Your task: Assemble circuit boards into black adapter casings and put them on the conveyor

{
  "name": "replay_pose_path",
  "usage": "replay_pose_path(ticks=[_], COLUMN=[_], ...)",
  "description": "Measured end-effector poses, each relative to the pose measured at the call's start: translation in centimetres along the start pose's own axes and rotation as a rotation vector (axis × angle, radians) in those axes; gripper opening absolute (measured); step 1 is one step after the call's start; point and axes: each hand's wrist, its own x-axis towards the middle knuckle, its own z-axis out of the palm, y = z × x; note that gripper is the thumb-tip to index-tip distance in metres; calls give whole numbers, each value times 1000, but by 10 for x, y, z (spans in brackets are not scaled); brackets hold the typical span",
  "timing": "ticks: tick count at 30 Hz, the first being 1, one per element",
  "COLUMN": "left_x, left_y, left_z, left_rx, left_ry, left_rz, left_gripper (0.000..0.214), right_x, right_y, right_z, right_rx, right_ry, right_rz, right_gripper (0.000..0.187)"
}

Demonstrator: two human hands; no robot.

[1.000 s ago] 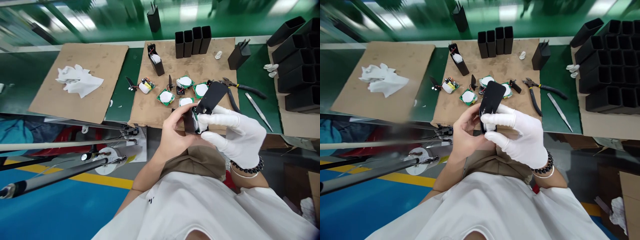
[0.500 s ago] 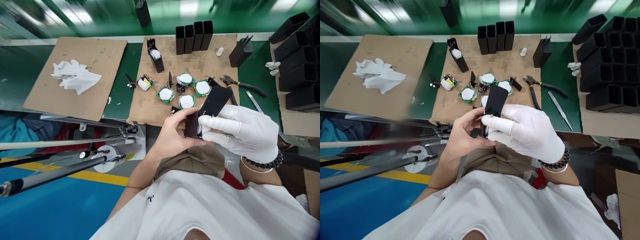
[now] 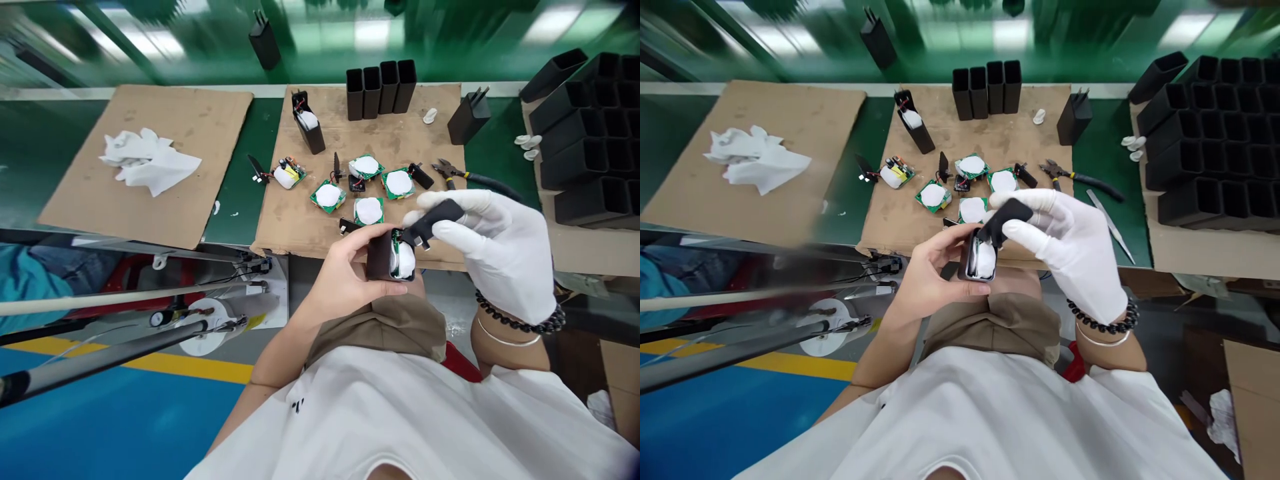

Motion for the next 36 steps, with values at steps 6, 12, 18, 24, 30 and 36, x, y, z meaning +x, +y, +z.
replay_pose_path(ticks=[6, 12, 18, 24, 30, 36], left_x=[-1, 6, 11, 5, 15, 24], left_y=[-5, -4, -2, -11, -42, -50], left_z=[2, -12, -21, -2, 27, 32], left_rx=[73, -131, -180, 74, 263, 94], left_ry=[54, -179, -298, 24, 326, 275], left_rz=[30, -85, -159, 83, 403, 407], left_gripper=[71, 78, 76, 70, 60, 63], right_x=[-3, 9, 10, -4, -8, -20], right_y=[1, -14, -6, 4, 18, 18], right_z=[-1, -23, -28, -2, 26, 24], right_rx=[-327, -540, -577, -360, -382, -296], right_ry=[109, -338, -271, 95, 387, 318], right_rz=[-333, -381, -358, -40, -57, -65], right_gripper=[54, 33, 36, 21, 18, 26])
